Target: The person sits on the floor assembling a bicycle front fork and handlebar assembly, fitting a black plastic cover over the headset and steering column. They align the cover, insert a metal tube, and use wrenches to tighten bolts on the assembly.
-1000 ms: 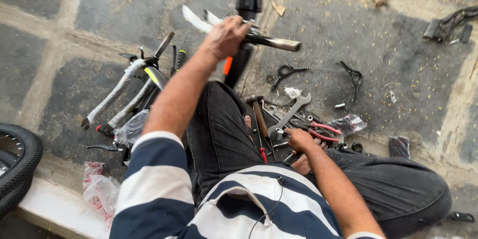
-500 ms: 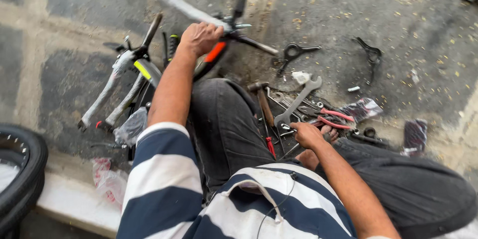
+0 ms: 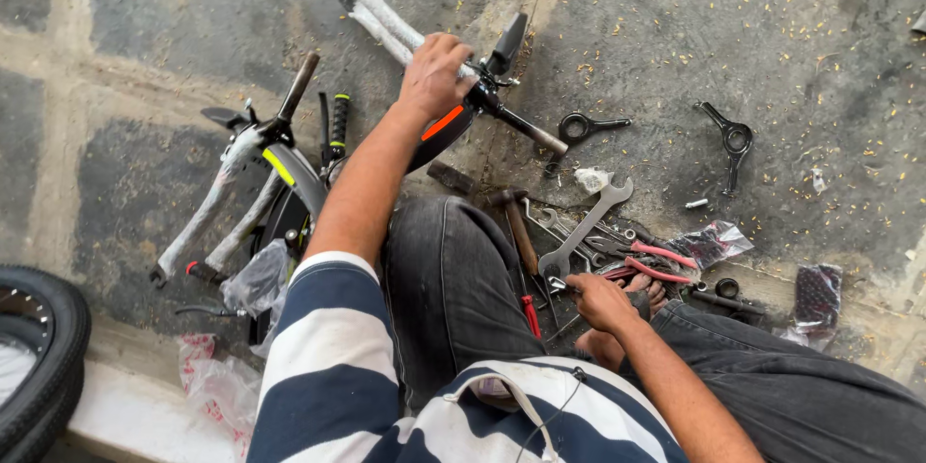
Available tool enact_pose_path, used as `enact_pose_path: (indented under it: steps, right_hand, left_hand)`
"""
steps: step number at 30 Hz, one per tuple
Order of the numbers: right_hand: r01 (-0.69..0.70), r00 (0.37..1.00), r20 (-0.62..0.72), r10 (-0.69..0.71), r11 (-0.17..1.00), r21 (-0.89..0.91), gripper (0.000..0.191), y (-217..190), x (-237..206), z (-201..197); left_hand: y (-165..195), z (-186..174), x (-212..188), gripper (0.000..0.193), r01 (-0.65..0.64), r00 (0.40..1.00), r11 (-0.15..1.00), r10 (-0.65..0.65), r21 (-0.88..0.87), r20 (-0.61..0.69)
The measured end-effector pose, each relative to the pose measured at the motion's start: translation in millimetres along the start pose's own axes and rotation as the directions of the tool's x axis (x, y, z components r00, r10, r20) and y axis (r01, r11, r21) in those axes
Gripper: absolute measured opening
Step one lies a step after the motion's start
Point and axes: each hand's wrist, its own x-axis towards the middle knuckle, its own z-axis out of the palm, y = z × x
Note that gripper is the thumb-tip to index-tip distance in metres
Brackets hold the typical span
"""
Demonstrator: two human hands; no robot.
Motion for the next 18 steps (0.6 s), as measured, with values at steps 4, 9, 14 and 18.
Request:
enact_pose_path:
  steps: [4,9,14,18]
  right_hand:
    - [0.049,0.998,-0.040,-0.048,0.999,0.013,0.028,4.7,5.2,4.5]
    - [0.103,0.992,-0.085,-0.096,0.992,0.077,0.023,8.4,10.9,7.9]
    - [0.054,0.999,-0.010,-0.053,0.992,0.114,0.021,12.1,16.5,6.1]
    - [0.089,0.996,-0.043,-0.084,0.987,0.136,0.024,11.7,18.0,6.0]
  left_hand:
    - [-1.7,23.7,30.9,0.034,0.172,0.967,0.985,-0.167,-0.010,0.191]
    - [3.7,48.9,50.1,0.040,0.359,0.901,0.918,-0.388,0.167,0.196]
    - [2.8,61.9,43.3,0.025,0.343,0.923,0.918,-0.369,0.198,0.113]
    - [0.0,67.3,41.6,0.044,0.279,0.960,0.950,-0.276,0.141,-0.041]
